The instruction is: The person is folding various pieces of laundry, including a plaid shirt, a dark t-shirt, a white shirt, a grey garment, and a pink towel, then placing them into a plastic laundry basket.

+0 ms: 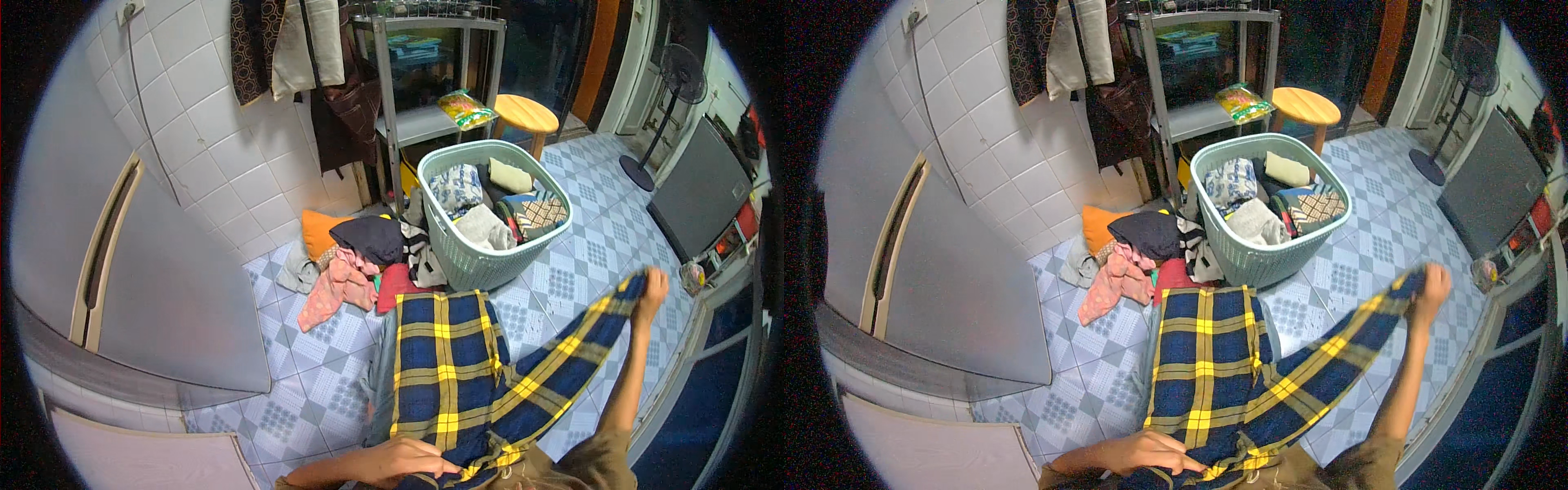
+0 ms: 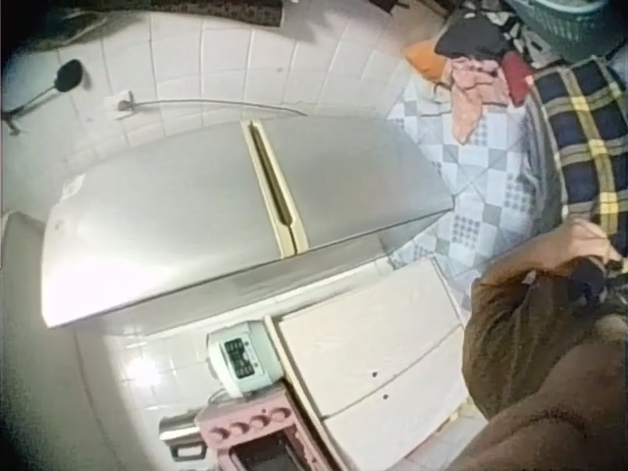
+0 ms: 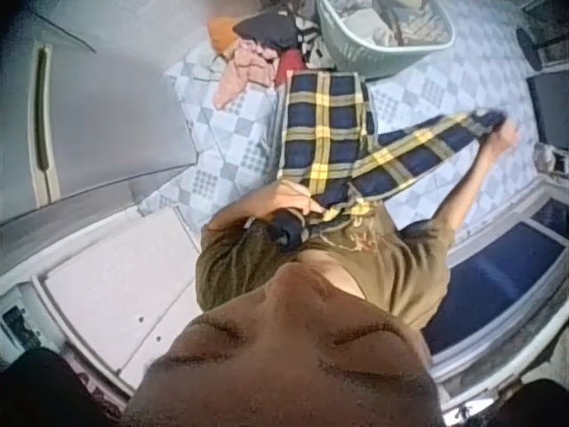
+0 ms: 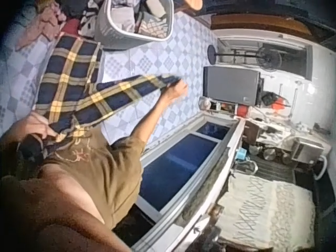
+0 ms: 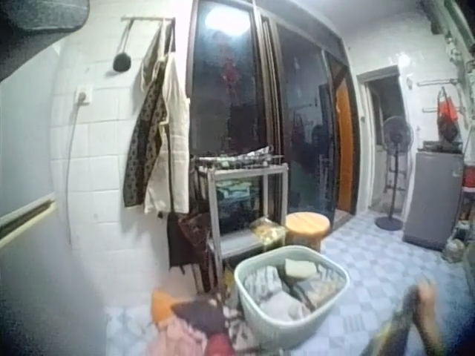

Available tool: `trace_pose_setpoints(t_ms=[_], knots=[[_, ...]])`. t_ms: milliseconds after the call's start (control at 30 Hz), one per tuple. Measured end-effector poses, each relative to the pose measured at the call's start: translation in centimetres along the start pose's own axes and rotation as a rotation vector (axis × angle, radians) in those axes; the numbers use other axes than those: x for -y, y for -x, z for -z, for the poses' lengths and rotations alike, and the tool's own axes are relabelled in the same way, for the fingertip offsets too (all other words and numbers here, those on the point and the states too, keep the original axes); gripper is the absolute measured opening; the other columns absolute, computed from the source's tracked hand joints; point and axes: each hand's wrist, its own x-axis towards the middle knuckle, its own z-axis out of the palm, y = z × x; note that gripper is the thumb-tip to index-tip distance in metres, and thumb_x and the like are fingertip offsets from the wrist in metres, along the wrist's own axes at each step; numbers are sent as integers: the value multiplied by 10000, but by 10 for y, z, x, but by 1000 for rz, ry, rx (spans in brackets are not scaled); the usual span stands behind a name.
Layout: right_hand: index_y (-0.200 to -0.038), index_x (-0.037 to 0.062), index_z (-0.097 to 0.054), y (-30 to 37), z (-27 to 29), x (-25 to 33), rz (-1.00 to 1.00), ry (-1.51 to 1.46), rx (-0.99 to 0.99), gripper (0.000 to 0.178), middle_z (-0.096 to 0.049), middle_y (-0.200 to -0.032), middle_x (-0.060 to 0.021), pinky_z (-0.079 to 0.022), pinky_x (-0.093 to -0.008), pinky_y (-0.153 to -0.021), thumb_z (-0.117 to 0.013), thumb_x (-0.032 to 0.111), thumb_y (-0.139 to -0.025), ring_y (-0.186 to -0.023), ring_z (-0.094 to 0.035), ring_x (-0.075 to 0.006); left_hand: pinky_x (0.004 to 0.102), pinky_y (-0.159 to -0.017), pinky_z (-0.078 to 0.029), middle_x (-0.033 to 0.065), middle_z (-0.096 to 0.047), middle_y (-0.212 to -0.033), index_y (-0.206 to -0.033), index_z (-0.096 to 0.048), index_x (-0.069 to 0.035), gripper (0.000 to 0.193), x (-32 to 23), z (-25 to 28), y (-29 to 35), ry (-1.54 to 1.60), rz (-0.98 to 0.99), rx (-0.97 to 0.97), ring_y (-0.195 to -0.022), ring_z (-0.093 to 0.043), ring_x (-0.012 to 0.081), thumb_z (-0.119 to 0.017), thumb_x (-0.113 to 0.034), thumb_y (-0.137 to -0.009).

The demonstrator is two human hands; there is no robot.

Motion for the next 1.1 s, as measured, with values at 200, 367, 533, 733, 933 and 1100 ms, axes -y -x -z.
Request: trace_pose_setpoints(t_ms=[200,367,533,733,933,1100], knots=[[-876,82,-587,-151,-22,160,544,-83,208,161,-597,-907,-61,-393,-432,-880,-524,79,-728,-963,-528,-282,332,-538,-396,176,-620,-1060,-757,-466,-14,321,-12,-13,-5,93,-28,-33,-609,-476,249,-514,-313,-863],[-737,125,-657,-120,-111,339,1037,-43,370,111,-633,-771,-38,-414,-403,-850,-554,167,-742,-906,-560,-227,343,-533,-426,128,-598,-777,-859,-596,79,315,-23,-19,-9,-51,-277,-52,-590,-542,243,-648,-229,-821],[-754,137,-680,-2,-160,411,1236,-135,707,124,-587,-939,-53,-404,-409,-804,-569,193,-749,-937,-526,-222,364,-458,-368,216,-634,-906,-738,-532,50,347,-27,-31,2,-87,-276,-171,-489,-462,266,-505,-246,-918],[-941,70,-564,-12,-96,366,661,-685,526,304,-559,-914,-117,-423,-414,-749,-659,261,-725,-888,-542,-308,326,-514,-376,191,-629,-1035,-725,-458,-27,351,-28,-29,9,10,68,-102,-587,-460,245,-518,-350,-848],[-1313,14,-401,31,3,315,322,-1496,1465,579,-509,-1252,-143,-361,-337,-979,-399,460,-944,-1163,-472,-226,330,-496,-367,216,-622,-1069,-690,-435,-57,407,-13,-16,4,-54,38,-172,-555,-445,251,-516,-439,-806],[-1348,18,-317,44,35,320,376,-1834,1608,544,-477,-1287,-169,-353,-340,-999,-381,398,-964,-1224,-432,-231,322,-499,-359,166,-644,-1023,-700,-462,-57,435,-12,-11,-9,35,47,-123,-556,-460,249,-560,-477,-758]])
